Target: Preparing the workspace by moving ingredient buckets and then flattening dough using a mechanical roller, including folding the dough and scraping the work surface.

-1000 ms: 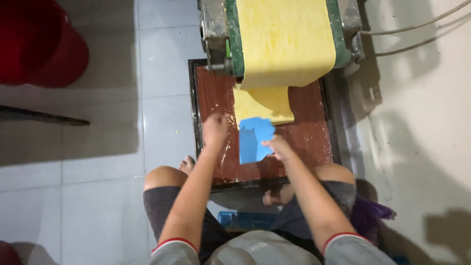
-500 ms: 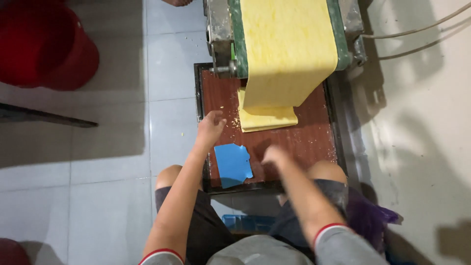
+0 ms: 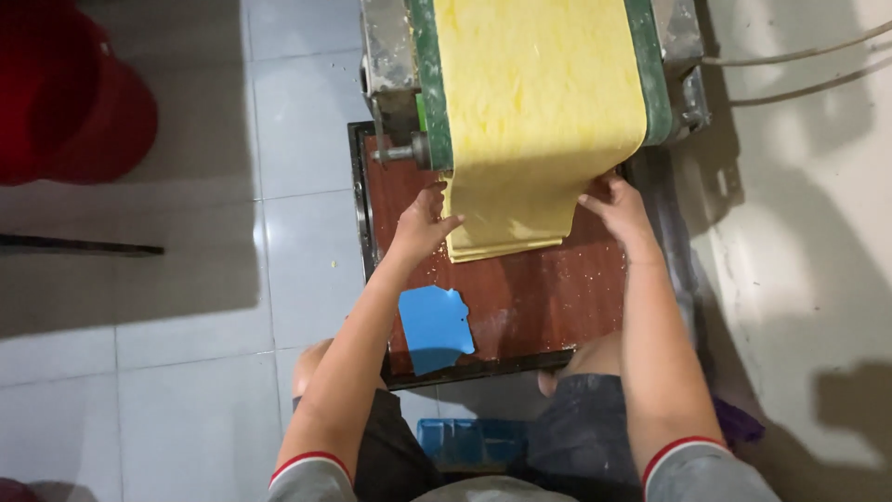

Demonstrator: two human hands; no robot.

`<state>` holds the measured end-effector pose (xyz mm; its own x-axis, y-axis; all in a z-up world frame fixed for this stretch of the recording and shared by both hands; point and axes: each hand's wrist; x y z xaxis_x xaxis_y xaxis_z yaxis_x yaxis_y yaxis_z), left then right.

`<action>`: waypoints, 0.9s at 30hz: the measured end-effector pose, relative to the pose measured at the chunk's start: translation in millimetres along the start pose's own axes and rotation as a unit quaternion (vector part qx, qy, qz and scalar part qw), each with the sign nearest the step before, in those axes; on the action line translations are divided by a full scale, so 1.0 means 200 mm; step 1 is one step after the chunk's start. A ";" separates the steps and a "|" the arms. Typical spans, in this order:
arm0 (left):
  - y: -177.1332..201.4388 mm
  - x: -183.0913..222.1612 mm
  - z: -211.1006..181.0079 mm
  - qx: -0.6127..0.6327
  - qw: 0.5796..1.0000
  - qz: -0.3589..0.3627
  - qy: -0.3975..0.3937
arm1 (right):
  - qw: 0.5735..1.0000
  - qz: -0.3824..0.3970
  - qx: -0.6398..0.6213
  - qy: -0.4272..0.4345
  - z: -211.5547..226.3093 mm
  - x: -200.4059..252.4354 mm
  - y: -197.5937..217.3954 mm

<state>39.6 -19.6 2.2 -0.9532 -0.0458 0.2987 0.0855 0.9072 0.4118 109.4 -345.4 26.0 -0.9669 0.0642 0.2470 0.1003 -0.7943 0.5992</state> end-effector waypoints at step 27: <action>-0.04 -0.07 -0.35 0.101 0.991 -0.087 -0.020 | 0.950 -0.011 -0.260 0.174 -0.34 -0.26 0.01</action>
<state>72.1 -55.1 55.5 -0.9596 -0.1961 0.2018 -0.1374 0.9524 0.2721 143.2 -390.9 -37.6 -0.9954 -0.0471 -0.0832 0.0369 -0.9920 0.1210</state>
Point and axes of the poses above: each hand's wrist, its own x-axis away from the middle knuckle, its own y-axis out of the back of the hand, z = x × y, and after that the axes turned 4 degrees about -y, right-handed
